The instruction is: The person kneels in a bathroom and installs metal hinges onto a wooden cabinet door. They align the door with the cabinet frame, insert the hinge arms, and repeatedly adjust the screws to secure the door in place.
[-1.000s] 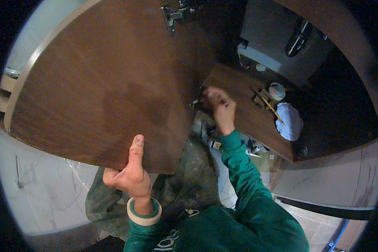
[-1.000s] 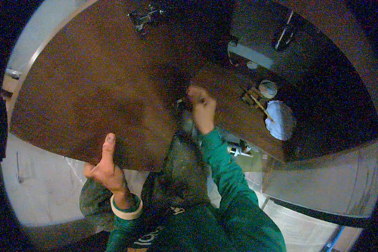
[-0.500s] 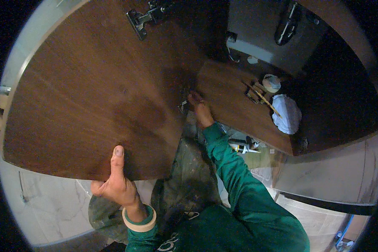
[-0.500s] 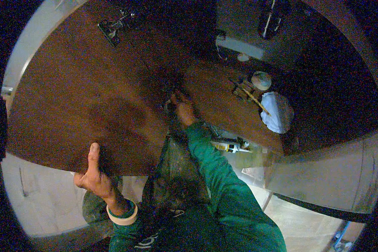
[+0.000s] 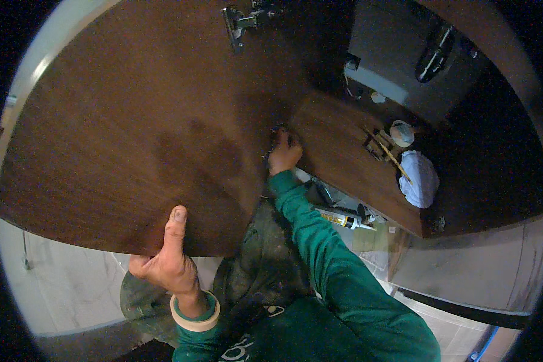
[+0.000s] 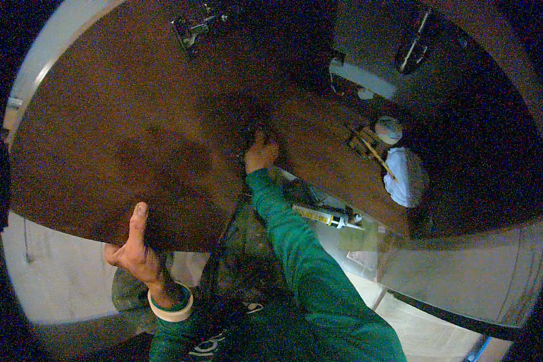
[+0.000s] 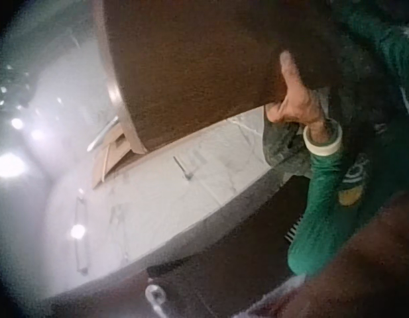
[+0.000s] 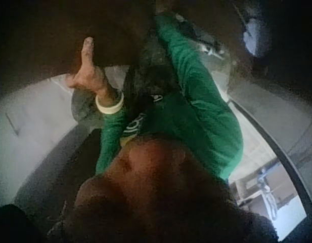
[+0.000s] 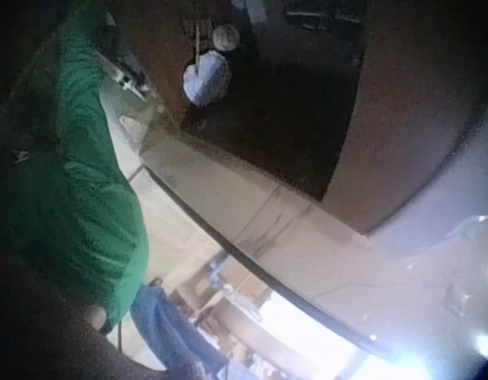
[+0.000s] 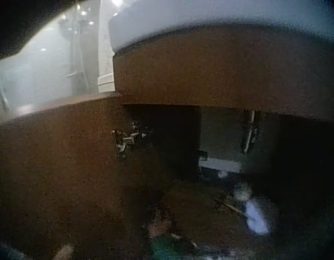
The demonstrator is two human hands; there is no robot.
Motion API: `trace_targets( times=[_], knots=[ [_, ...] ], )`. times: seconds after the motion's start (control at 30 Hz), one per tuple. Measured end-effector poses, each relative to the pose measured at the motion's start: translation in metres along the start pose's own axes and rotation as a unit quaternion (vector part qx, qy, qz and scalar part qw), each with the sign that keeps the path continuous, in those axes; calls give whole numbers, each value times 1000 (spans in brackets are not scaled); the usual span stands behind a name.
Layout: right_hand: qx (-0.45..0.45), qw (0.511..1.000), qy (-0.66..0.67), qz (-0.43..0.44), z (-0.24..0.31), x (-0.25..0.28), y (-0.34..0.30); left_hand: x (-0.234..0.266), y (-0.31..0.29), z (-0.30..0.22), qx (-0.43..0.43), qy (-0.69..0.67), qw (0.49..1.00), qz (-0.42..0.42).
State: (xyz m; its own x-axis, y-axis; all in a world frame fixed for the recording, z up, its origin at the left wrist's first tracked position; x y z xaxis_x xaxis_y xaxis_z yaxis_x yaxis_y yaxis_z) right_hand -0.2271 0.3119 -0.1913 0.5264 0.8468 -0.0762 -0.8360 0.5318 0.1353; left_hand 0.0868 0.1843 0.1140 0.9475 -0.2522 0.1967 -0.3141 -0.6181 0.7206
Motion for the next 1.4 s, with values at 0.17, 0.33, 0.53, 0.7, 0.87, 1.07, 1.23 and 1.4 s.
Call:
trace_targets(
  times=[0.17, 0.33, 0.53, 0.7, 0.87, 1.07, 1.23, 1.4],
  knots=[
    [-56, 994, 72, -67, -4, -3, -17, 4, 3, 1, -14, 3, 1000, 22],
    [3, 982, 154, -108, 19, 6, -20, 5, 0, 19, 98, -85, 991, 0],
    [-47, 967, 245, -49, 31, 7, -9, 2, -7, 23, 132, -133, 982, -34],
    [-94, 964, 249, -20, 38, 4, 1, -17, -3, 3, 86, -125, 988, 1],
    [-73, 971, 225, -45, 45, 14, 20, -35, -5, -13, 99, -154, 983, 2],
    [-49, 960, 267, -67, 53, 18, 23, -34, -9, -10, 105, -168, 980, -31],
    [-58, 962, 257, -72, 45, 14, 19, -25, -8, -2, 89, -156, 983, -38],
    [-43, 975, 209, -70, 45, 14, 22, -25, -6, -2, 86, -202, 975, -41]
  ],
)
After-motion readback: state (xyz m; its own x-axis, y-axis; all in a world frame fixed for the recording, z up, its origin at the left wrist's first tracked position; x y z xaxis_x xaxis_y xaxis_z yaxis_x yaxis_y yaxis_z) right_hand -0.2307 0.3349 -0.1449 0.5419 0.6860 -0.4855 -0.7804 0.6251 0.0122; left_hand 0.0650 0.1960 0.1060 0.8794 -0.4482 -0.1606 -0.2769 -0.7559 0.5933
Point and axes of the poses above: each hand's wrist, its own y-axis towards the middle knuckle, its own x-axis out of the back of the hand, z = x × y, the point moved 9 cm from there along y, towards the middle knuckle, and after that the axes turned 5 degrees about -z, right-handed, at the moved point
